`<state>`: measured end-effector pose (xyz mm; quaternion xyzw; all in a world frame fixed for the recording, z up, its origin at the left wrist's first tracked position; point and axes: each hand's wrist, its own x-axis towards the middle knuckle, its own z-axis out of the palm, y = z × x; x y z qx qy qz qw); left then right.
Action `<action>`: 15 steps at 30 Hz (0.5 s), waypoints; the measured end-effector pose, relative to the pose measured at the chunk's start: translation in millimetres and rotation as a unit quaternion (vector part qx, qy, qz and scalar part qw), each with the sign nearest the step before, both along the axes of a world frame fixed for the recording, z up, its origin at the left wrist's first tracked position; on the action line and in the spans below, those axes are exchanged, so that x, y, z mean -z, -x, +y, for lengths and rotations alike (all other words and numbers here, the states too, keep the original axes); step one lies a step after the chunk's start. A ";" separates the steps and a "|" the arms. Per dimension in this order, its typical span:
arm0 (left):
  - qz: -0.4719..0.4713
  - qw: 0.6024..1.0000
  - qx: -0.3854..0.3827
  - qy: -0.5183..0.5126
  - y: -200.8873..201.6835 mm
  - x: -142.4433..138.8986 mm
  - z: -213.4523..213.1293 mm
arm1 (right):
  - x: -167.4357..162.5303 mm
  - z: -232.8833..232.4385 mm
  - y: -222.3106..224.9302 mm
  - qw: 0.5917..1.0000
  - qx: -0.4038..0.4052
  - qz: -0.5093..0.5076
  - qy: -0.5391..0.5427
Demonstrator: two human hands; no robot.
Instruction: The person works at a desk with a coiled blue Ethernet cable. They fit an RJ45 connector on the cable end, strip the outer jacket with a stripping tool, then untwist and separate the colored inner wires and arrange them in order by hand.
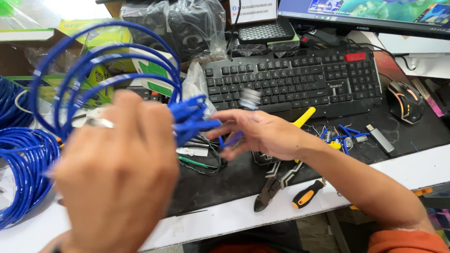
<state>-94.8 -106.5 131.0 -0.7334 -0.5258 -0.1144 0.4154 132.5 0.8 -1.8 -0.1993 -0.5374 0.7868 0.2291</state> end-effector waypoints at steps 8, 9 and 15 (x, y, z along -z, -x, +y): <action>-0.056 0.995 0.081 0.034 -21.0 27.2 -24.8 | -23.2 -0.9 33.7 0.990 -0.016 0.096 0.107; -0.052 0.995 0.084 0.024 -22.7 29.8 -27.4 | -27.5 -2.8 36.8 0.989 -0.006 0.087 0.119; 0.009 0.994 0.106 -0.039 -19.0 38.7 -31.1 | -52.4 -7.4 53.4 0.994 0.018 0.098 0.048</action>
